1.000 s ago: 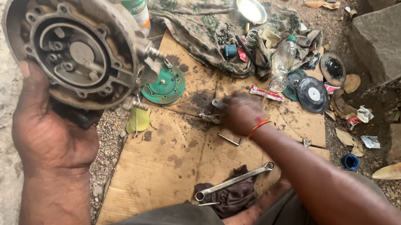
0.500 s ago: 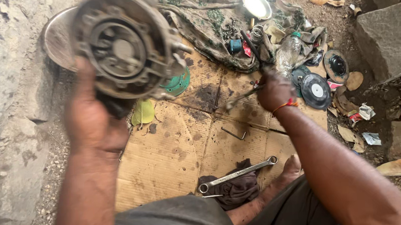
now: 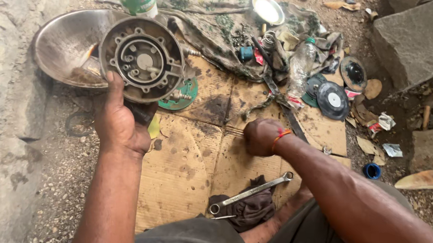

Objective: The person cleans and assembles components of a circular mechanical housing using a brush, a screwdriver, and by pouring liquid from a plastic bottle into the center of the part.

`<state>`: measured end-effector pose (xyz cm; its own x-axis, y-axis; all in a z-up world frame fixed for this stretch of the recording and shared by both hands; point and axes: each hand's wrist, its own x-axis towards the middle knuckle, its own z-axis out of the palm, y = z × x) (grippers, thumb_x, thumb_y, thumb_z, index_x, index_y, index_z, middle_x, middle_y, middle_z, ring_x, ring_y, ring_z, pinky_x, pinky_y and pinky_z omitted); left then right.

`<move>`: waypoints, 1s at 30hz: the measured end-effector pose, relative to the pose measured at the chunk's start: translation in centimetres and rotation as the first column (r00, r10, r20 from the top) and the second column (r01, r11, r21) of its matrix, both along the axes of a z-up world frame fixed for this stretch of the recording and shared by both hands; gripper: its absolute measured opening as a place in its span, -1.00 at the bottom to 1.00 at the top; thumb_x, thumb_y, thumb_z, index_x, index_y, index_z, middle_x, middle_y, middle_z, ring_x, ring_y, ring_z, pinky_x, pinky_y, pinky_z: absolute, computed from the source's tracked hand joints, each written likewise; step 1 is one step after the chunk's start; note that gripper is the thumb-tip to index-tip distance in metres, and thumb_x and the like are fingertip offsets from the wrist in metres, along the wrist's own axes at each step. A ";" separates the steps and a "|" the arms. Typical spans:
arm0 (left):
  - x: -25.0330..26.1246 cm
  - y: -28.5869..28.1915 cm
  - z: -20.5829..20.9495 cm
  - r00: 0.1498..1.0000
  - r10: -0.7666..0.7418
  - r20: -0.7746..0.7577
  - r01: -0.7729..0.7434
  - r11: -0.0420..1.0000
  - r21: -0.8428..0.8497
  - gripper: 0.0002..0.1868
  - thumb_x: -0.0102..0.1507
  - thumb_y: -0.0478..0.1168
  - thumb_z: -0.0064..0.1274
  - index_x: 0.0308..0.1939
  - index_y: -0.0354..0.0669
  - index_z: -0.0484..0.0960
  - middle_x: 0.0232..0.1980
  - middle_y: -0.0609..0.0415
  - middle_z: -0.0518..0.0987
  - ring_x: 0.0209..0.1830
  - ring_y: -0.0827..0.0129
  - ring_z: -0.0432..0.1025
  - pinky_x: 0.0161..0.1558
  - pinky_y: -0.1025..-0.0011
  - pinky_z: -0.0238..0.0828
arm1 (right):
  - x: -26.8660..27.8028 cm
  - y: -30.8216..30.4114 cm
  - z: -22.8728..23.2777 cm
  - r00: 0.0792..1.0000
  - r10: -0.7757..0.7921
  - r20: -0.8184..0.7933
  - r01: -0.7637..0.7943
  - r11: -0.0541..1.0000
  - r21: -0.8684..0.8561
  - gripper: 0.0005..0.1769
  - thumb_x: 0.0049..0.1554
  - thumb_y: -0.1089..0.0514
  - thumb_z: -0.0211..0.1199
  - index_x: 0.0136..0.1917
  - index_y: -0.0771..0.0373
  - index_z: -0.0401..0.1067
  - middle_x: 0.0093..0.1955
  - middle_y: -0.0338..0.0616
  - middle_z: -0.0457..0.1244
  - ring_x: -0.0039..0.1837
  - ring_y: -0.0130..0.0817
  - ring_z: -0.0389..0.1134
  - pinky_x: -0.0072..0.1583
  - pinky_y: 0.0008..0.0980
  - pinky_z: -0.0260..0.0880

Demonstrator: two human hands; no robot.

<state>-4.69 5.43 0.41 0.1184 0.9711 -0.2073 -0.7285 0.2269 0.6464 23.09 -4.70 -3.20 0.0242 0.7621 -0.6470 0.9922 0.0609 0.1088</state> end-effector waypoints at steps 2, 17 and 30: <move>-0.6 0.4 -0.1 0.999 -0.029 0.041 0.027 0.998 0.048 -0.14 0.19 0.15 0.27 0.39 -0.31 0.37 0.32 -0.08 0.55 0.31 0.14 0.50 0.31 0.15 0.54 | 1.8 1.8 0.5 0.974 -0.216 0.066 0.218 0.975 -0.031 -0.61 0.09 -0.16 0.27 0.06 0.07 0.60 0.16 0.03 0.38 0.18 -0.02 0.42 0.21 -0.13 0.44; -1.8 0.7 0.5 0.994 0.062 -0.085 -0.066 0.997 -0.040 -0.20 0.17 0.22 0.21 0.31 -0.24 0.47 0.15 -0.05 0.64 0.04 0.23 0.59 -0.09 0.29 0.64 | -6.0 -8.6 2.0 0.897 0.348 -0.272 -0.323 0.937 0.134 -0.72 0.04 0.05 0.25 0.02 0.16 0.47 -0.04 0.02 0.36 0.06 0.04 0.41 0.09 0.01 0.39; -2.7 1.0 1.0 0.997 0.081 -0.007 -0.081 0.997 0.012 -0.22 0.20 0.17 0.23 0.31 -0.30 0.49 0.15 -0.06 0.66 0.05 0.17 0.61 -0.08 0.25 0.64 | 0.5 -4.3 2.7 0.988 0.046 -0.148 -0.026 0.990 0.136 -0.67 0.04 -0.05 0.29 0.07 0.05 0.53 0.03 0.01 0.40 0.10 0.04 0.43 0.09 -0.06 0.45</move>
<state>-7.35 6.42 1.42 0.0377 0.9797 -0.1969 -0.7395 0.1599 0.6539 23.62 -9.03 -0.50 -0.0948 0.8406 -0.5333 0.9952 0.0921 -0.0317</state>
